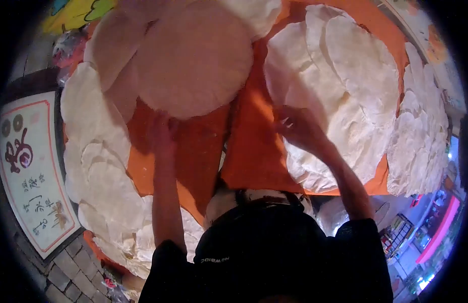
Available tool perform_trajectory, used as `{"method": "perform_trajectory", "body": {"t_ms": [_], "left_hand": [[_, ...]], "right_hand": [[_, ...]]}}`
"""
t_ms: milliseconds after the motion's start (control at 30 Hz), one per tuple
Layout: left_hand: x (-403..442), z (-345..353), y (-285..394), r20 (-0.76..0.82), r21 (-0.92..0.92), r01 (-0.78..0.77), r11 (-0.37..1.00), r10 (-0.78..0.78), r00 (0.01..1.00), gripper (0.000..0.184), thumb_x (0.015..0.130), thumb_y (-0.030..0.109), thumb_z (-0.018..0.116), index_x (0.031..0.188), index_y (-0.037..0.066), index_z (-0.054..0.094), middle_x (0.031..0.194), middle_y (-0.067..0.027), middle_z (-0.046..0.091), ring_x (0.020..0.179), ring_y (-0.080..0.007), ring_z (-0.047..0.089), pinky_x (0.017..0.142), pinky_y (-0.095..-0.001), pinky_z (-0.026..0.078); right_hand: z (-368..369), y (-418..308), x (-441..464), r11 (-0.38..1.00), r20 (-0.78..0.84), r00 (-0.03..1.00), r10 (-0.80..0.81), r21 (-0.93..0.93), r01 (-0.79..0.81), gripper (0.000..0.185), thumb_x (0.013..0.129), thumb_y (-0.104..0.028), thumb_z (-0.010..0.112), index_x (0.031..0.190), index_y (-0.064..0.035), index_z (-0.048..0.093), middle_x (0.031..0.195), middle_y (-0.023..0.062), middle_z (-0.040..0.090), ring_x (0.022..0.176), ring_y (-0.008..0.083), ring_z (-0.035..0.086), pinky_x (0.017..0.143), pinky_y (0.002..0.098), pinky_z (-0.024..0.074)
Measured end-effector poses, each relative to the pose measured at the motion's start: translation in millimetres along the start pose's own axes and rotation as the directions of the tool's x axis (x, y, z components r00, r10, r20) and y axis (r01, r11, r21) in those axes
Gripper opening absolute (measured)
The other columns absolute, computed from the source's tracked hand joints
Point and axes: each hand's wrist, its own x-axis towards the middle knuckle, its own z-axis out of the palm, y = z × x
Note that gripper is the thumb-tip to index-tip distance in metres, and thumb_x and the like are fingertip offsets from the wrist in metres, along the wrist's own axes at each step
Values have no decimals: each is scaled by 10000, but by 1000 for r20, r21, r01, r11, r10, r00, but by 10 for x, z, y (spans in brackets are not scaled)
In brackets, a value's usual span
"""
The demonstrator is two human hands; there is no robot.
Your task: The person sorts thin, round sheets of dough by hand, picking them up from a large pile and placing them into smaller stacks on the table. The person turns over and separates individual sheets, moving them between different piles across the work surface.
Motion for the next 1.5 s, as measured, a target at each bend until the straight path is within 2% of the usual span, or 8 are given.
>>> {"method": "perform_trajectory", "body": {"t_ms": [367, 567, 667, 767, 1000, 1133, 1233, 1500], "left_hand": [[338, -297, 57, 397, -397, 26, 918, 146, 906, 251, 855, 216, 699, 1040, 82, 597, 859, -47, 580, 750, -173, 561, 614, -289, 502], [387, -269, 83, 183, -184, 44, 982, -9, 983, 270, 872, 218, 680, 1084, 74, 593, 873, -64, 583, 778, -187, 567, 629, -295, 514], [486, -316, 57, 122, 27, -12, 1000, 9, 992, 299, 891, 217, 657, 1139, 67, 582, 915, -77, 598, 825, -203, 578, 656, -308, 526], [335, -363, 46, 174, 190, -100, 977, 67, 983, 336, 907, 228, 634, 1190, 66, 555, 992, -84, 591, 901, -218, 568, 719, -333, 516], [-432, -315, -229, 303, -260, 137, 956, -54, 952, 416, 930, 264, 598, 1279, 67, 485, 1155, -95, 549, 1059, -242, 523, 866, -384, 463], [-760, -6, -357, 414, -379, 245, 892, -73, 907, 462, 943, 284, 578, 1329, 67, 446, 1248, -101, 525, 1150, -255, 497, 950, -413, 432], [-1026, 144, -348, 510, -441, 268, 856, -7, 860, 497, 953, 300, 563, 1367, 67, 416, 1318, -106, 508, 1218, -265, 477, 1013, -435, 409], [-1102, 366, -171, 564, -411, 213, 886, 64, 823, 517, 944, 319, 587, 1357, 56, 422, 1309, -114, 522, 1190, -279, 514, 1018, -416, 430]], "right_hand": [[572, -397, 856, 678, -160, 969, 190, 735, -12, 284, 898, -219, 622, 1031, 32, 602, 909, 83, 629, 838, 173, 592, 712, 311, 486], [760, -340, 1220, 319, 117, 838, 533, 889, -327, 241, 885, -204, 629, 911, 33, 598, 770, 96, 612, 599, 180, 565, 509, 302, 458], [856, -239, 1405, 521, 207, 818, 537, 681, -514, 224, 877, -192, 636, 864, 30, 613, 728, 104, 609, 567, 174, 556, 481, 302, 444], [802, -489, 1338, 806, -129, 990, 58, 591, 30, 205, 862, -183, 658, 844, 20, 629, 730, 112, 616, 610, 164, 595, 514, 308, 473], [11, -1358, 236, 608, -66, 907, 416, 762, -224, 172, 856, -157, 629, 922, 1, 641, 754, 19, 636, 653, 113, 593, 577, 242, 453], [-155, -243, -125, 853, -178, 836, 520, 167, -495, 267, 807, -247, 717, 818, -1, 612, 648, 78, 620, 536, 176, 588, 505, 337, 470], [-179, -261, -227, 829, -423, 905, 46, -489, -271, 316, 756, -276, 779, 767, -15, 601, 624, 116, 596, 514, 247, 573, 504, 361, 463], [605, -932, 168, 962, -82, 960, -267, 31, 270, 316, 736, -174, 784, 985, -35, 648, 837, 91, 641, 750, 182, 616, 628, 307, 503]]}}
